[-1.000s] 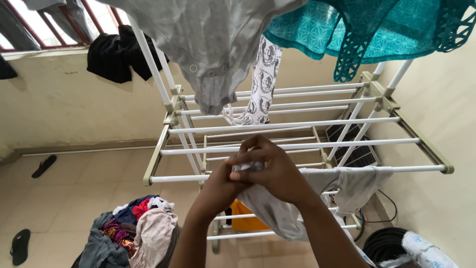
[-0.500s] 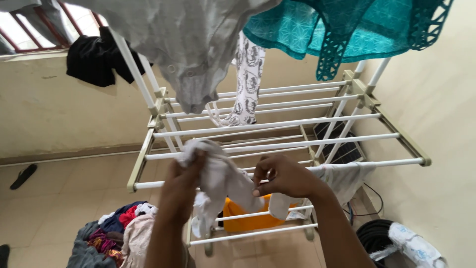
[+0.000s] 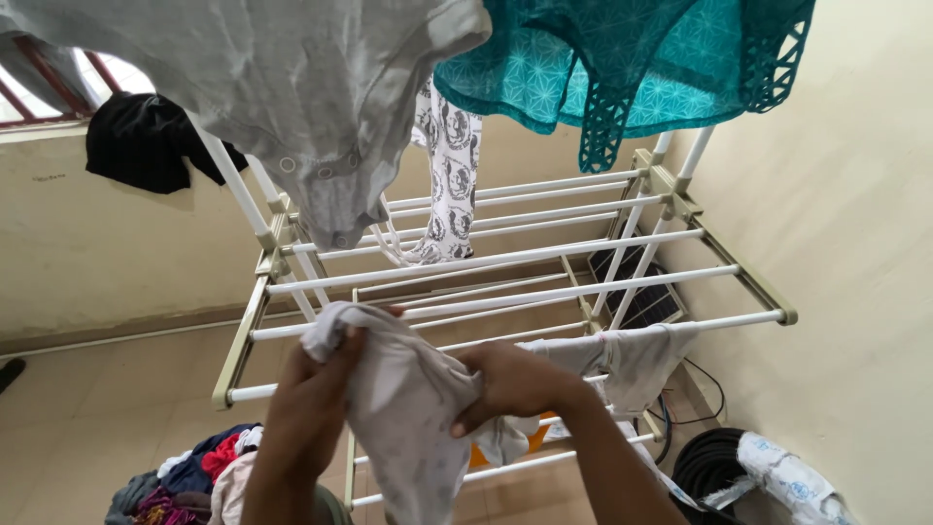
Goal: Hang various pieces of laundry on a drying rack.
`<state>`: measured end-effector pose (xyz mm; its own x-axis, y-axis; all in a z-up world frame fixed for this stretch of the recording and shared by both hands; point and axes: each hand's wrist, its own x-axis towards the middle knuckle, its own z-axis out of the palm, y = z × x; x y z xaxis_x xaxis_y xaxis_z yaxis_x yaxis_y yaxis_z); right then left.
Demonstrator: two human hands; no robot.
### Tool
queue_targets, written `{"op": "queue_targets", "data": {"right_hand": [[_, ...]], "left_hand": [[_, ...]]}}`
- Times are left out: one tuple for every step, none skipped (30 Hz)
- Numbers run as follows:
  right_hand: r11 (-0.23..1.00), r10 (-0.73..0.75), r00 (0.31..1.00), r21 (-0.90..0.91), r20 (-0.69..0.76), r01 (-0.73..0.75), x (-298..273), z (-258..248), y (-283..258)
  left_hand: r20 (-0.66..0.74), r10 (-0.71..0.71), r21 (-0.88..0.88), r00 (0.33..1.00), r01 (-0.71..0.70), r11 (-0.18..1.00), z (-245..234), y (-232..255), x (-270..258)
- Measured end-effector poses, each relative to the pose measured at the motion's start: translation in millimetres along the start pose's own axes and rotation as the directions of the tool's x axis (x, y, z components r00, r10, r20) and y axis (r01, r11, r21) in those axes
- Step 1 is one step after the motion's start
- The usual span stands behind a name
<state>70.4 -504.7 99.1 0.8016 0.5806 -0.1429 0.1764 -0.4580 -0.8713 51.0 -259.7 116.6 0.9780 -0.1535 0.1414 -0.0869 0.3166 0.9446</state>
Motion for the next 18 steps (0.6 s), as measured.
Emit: {"op": "queue_targets", "data": {"right_hand": [[0.993,0.034,0.999,-0.116,-0.023,-0.036,-2.2,-5.7,1.9],[0.992,0.036,0.999,-0.118,-0.024,-0.039,-5.0,-10.6,2.7],[0.998,0.028,1.0,-0.053,0.002,-0.028,-7.8,-15.5,3.6],[1.0,0.018,1.0,0.013,0.025,-0.019,-10.7,-20.4,4.7],[1.0,0.02,1.0,0.013,0.021,-0.02,-14.4,-25.1,1.1],[0.996,0.025,0.997,0.083,-0.079,-0.018,-17.6,-27.9,-2.6],[0.988,0.036,0.983,0.152,-0.178,-0.009,-20.5,-30.6,-6.4],[0.988,0.034,0.984,0.151,-0.175,-0.007,-23.0,-34.8,-3.9],[0.987,0.06,0.961,0.158,-0.27,-0.017,-25.4,-38.9,-1.6],[0.986,0.085,0.929,0.165,-0.361,-0.026,-27.1,-44.2,0.4],[0.987,0.081,0.929,0.162,-0.36,-0.023,-23.9,-45.6,6.9],[0.953,0.051,0.931,0.297,-0.363,0.064,-21.3,-45.6,13.8],[0.893,0.022,0.929,0.425,-0.369,0.148,-18.7,-45.5,20.7],[0.893,0.019,0.929,0.424,-0.369,0.15,-13.8,-44.9,26.3],[0.897,-0.002,0.893,0.393,-0.449,0.2,-8.8,-44.3,31.9],[0.901,-0.023,0.85,0.358,-0.526,0.246,-4.1,-43.7,37.7],[0.901,-0.025,0.85,0.356,-0.525,0.247,0.4,-43.4,38.2],[0.899,-0.048,0.79,0.319,-0.611,0.301,5.1,-42.0,38.7]], "left_hand": [[-0.074,-0.003,0.007,0.997,0.003,1.0,-0.5,4.8,-0.8],[-0.071,-0.003,0.005,0.997,0.003,1.0,-2.5,5.8,-0.6],[-0.127,-0.034,-0.085,0.991,0.024,0.996,-4.4,6.7,-0.3],[-0.177,-0.07,-0.173,0.982,0.039,0.984,-6.4,7.6,0.5],[-0.173,-0.071,-0.174,0.982,0.04,0.984,-11.7,1.9,5.0],[-0.231,-0.042,-0.178,0.972,0.0,0.984,-18.3,-3.6,7.7],[-0.288,-0.013,-0.179,0.957,-0.041,0.983,-25.1,-8.9,10.3],[-0.291,-0.011,-0.178,0.957,-0.042,0.983,-33.1,-15.3,11.4],[-0.312,0.038,-0.045,0.949,-0.055,0.997,-41.3,-21.5,12.5],[-0.327,0.092,0.089,0.941,-0.066,0.994,-49.3,-27.2,14.8],[-0.329,0.096,0.09,0.939,-0.07,0.994,-54.8,-32.4,17.8],[-0.359,0.111,0.18,0.927,-0.048,0.982,-60.6,-37.7,19.6],[-0.387,0.129,0.268,0.913,-0.023,0.963,-66.4,-42.9,21.4],[-0.387,0.132,0.269,0.912,-0.025,0.963,-63.2,-38.2,21.3],[-0.372,0.211,0.388,0.904,-0.056,0.92,-60.0,-33.6,21.2],[-0.347,0.287,0.499,0.893,-0.083,0.863,-56.5,-29.4,20.8],[-0.348,0.289,0.499,0.892,-0.085,0.863,-52.5,-25.9,21.0],[-0.333,0.516,0.771,0.789,-0.088,0.631,-49.0,-22.4,20.0]]}}
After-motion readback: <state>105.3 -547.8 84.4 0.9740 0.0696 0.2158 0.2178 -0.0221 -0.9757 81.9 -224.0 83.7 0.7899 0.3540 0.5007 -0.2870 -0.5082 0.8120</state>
